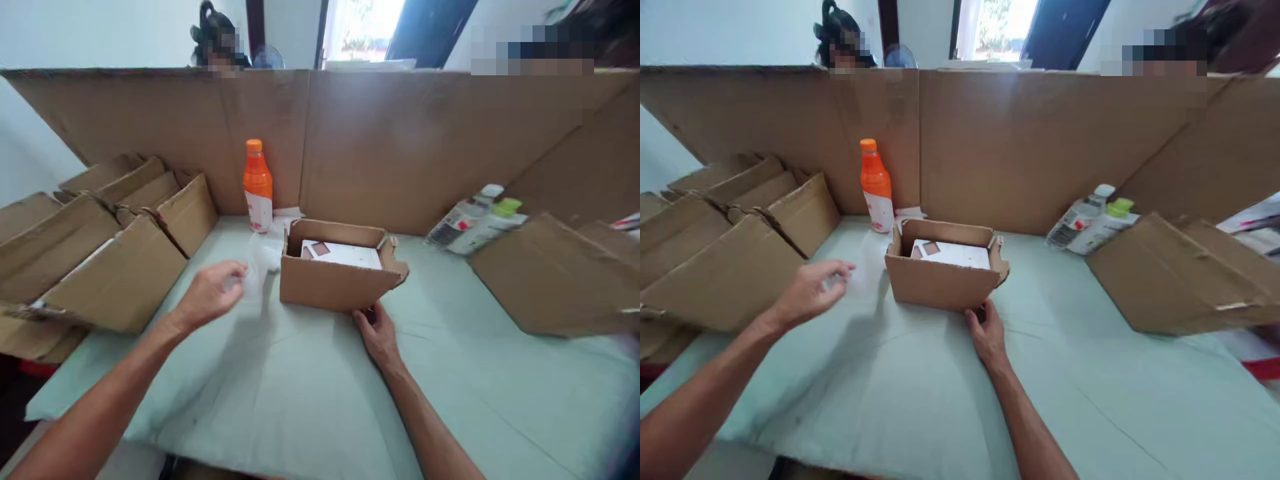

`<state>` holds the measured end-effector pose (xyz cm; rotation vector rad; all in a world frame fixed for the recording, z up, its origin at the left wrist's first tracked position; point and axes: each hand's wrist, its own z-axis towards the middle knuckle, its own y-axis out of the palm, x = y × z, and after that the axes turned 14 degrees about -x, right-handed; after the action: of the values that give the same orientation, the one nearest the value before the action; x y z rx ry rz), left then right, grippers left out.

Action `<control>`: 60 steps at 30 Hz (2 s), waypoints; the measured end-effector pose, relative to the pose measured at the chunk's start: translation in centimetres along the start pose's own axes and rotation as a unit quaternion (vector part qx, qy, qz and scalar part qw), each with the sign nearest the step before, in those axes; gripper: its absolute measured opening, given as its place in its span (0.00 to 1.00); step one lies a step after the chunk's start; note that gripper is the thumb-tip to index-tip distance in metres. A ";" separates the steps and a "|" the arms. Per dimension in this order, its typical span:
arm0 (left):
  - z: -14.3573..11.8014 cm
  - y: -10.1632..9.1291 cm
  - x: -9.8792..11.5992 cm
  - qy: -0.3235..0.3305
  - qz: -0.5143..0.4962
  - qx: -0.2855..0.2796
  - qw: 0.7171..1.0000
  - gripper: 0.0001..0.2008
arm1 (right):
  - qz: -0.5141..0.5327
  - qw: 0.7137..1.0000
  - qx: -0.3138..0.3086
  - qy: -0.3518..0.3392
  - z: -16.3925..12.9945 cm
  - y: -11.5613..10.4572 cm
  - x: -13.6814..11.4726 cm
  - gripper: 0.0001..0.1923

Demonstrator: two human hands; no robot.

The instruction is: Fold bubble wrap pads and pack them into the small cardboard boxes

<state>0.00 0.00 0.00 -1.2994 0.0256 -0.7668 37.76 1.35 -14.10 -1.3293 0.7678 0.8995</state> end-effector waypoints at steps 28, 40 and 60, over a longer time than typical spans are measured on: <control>0.2 13.1 3.0 -0.247 -0.338 0.039 0.907 0.41 | 0.105 0.994 -0.020 -0.022 -0.8 0.5 -0.4 0.22; -0.7 12.8 2.3 -0.262 -0.435 0.079 0.858 0.43 | -0.030 0.995 -0.083 0.039 0.2 -0.4 -3.1 0.26; -15.0 11.6 7.0 0.017 -0.061 -0.120 0.991 0.15 | -0.158 0.974 -0.158 -0.049 -10.4 2.0 -5.1 0.08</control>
<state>4.60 -15.70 -11.93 -1.5277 0.0672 -0.9112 33.97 -9.53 -11.58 -1.6189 0.3291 0.8452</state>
